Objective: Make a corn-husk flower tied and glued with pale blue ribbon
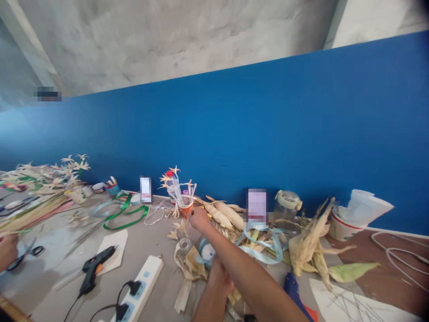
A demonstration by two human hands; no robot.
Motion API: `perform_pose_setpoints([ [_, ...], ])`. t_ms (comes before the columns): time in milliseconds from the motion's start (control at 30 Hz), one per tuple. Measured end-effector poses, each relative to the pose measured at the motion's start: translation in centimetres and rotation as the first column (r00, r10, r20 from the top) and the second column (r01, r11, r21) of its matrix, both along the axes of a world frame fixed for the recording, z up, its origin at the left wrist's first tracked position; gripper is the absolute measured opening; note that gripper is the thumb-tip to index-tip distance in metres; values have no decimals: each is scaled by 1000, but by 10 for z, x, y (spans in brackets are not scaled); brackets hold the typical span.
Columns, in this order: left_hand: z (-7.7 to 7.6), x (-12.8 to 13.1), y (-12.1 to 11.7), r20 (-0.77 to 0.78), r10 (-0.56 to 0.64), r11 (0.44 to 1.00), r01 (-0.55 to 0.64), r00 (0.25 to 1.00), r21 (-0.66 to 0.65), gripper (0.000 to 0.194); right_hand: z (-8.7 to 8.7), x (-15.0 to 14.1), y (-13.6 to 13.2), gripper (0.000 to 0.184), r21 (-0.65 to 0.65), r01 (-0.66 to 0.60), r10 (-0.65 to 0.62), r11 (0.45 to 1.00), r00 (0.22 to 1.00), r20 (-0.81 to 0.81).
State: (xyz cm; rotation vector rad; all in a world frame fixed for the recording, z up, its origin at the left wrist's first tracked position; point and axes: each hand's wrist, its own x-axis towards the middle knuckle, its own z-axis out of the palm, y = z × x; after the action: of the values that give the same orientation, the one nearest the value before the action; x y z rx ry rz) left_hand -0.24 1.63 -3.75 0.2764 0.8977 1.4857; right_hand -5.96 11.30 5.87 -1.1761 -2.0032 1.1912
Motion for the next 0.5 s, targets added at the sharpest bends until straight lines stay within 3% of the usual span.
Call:
perform_pose_setpoints([
  [67,6,4,2,50,-8,1000,7,999,16,14,20,24,0,18,120,63,-64,991,998,8],
  [133,11,6,5,79,-3,1000,1,997,17,19,39,54,0,22,231,109,-110,967,994,-8],
  [267,16,9,7,136,-4,1000,6,991,-9,20,64,101,-2,24,518,176,-173,837,983,-55],
  [367,20,8,4,147,-51,999,49,988,20,21,64,119,-5,21,544,202,-171,814,979,-108],
  [500,25,1,3,183,-77,993,60,980,100,25,50,146,-12,20,464,243,-148,852,961,-232],
])
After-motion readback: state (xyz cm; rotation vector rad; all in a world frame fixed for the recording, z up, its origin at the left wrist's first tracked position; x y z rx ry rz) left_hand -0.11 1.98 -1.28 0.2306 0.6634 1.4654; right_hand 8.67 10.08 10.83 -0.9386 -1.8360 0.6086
